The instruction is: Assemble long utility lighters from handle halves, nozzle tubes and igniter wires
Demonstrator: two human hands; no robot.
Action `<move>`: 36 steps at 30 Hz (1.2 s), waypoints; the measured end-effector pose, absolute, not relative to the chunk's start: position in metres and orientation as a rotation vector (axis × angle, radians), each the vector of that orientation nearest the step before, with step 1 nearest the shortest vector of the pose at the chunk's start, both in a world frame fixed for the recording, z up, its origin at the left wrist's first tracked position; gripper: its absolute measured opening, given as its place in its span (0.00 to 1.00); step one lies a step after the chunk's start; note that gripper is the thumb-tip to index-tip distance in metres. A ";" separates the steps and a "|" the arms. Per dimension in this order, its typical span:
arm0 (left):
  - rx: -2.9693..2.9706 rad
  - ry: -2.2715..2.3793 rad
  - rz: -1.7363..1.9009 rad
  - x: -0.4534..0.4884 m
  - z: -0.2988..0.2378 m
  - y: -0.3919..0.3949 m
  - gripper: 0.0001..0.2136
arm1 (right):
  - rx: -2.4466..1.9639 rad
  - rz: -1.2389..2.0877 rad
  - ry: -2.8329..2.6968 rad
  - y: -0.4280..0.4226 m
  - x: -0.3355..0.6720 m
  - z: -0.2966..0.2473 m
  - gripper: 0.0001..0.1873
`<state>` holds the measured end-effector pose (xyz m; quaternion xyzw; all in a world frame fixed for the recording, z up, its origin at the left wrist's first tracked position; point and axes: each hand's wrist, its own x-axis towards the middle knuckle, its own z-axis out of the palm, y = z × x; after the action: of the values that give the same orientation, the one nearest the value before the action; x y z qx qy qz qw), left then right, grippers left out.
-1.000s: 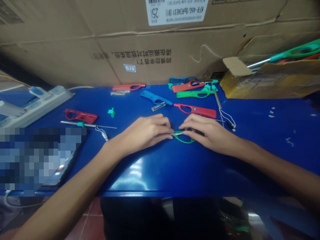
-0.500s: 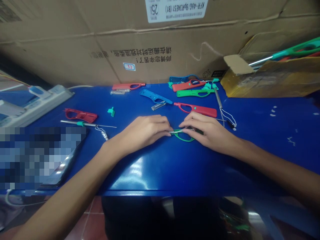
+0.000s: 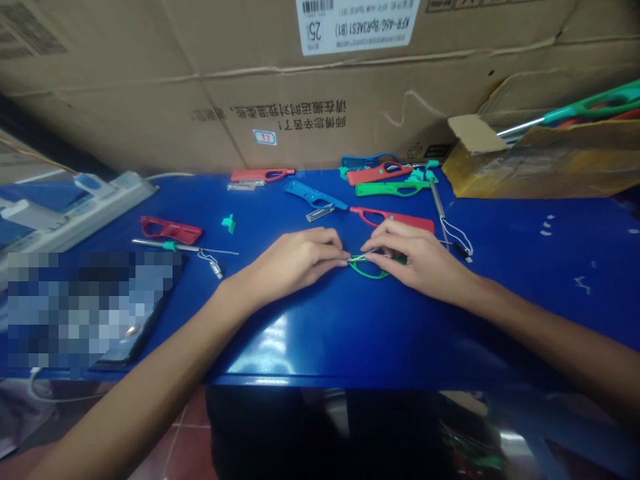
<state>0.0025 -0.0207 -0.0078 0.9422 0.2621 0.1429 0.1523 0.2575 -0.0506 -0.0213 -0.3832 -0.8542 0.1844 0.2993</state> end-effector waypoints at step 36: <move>2.824 0.677 0.399 0.005 -0.010 -0.021 0.15 | -1.055 0.495 -2.341 -0.044 0.269 -0.017 0.11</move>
<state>0.0052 -0.0208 -0.0098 0.9580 0.2298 0.1352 0.1050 0.2687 -0.0437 -0.0174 -0.3895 -0.8643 0.1827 0.2604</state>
